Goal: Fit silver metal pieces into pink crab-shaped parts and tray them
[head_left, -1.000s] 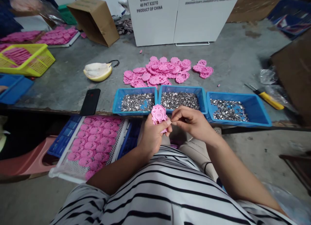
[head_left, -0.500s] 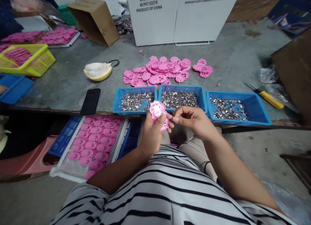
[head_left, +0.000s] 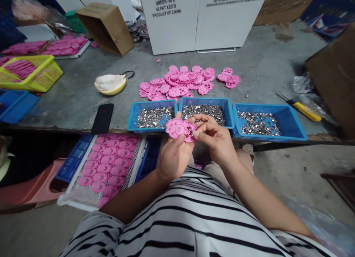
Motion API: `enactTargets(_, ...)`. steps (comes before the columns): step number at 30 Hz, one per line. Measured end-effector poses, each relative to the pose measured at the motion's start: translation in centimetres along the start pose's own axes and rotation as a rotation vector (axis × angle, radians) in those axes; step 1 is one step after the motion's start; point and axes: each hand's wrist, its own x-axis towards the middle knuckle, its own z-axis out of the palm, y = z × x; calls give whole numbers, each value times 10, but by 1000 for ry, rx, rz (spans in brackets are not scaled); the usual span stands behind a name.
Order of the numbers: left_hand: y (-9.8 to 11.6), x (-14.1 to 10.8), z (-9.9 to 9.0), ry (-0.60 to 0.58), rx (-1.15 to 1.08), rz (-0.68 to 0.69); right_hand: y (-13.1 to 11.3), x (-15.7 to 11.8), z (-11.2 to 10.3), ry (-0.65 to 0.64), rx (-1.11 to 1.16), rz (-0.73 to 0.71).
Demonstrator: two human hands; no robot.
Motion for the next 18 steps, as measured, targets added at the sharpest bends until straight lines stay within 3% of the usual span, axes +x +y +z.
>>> enactTargets(18,1,0,4,-54,-148,-9,-5,7,-4,-97,28,1)
